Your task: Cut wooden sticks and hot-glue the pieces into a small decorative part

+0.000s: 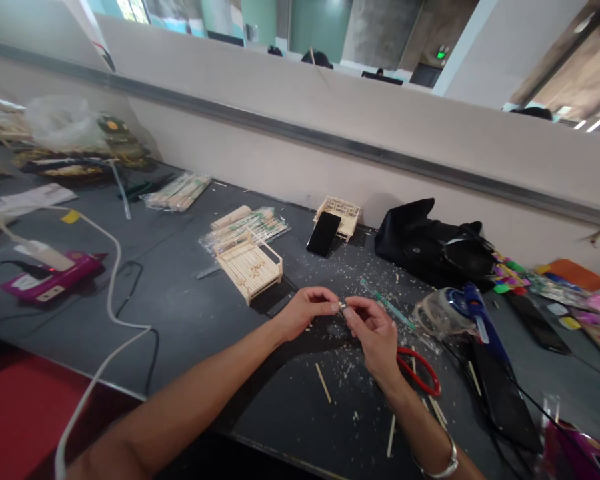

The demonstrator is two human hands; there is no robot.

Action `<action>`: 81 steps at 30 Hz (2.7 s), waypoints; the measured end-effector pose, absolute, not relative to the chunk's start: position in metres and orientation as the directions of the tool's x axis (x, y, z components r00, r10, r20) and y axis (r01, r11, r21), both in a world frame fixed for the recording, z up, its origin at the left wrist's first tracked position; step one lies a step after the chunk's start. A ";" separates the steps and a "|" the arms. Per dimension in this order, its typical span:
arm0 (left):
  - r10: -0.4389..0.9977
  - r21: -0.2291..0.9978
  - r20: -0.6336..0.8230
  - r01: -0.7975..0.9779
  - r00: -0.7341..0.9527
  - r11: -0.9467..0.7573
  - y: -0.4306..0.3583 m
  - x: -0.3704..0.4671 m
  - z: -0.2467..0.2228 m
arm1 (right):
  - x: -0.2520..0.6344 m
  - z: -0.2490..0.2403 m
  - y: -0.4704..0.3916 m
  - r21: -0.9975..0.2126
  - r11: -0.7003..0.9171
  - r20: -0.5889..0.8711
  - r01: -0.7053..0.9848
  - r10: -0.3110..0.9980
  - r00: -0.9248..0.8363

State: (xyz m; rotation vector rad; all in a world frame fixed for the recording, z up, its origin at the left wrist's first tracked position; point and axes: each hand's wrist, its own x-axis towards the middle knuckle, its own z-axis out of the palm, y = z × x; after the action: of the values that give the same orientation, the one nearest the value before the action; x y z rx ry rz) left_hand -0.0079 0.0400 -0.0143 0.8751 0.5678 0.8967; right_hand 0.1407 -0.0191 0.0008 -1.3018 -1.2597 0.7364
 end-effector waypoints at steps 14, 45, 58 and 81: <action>0.869 0.855 -0.090 -0.410 0.487 0.318 0.040 -0.006 -0.014 | 0.137 0.006 -0.020 -0.907 0.206 0.298 0.367 0.930 0.214; 0.882 0.891 -0.026 -0.389 0.470 0.234 0.040 -0.009 -0.010 | 0.138 0.003 -0.018 -0.913 0.151 0.246 0.378 0.945 0.217; 0.862 0.794 -0.086 -0.489 0.499 0.362 0.039 -0.007 -0.011 | 0.135 0.001 -0.017 -0.956 0.123 0.186 0.267 0.956 0.226; 0.904 0.905 -0.047 -0.364 0.426 0.218 0.037 -0.006 -0.014 | 0.135 0.006 -0.016 -0.903 0.106 0.201 0.417 0.960 0.193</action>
State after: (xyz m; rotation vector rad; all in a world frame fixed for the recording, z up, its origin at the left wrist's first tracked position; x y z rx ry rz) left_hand -0.0055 0.0372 -0.0139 0.9801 0.6734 0.9754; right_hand 0.1353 -0.0165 0.0056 -1.4780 -1.3874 0.6924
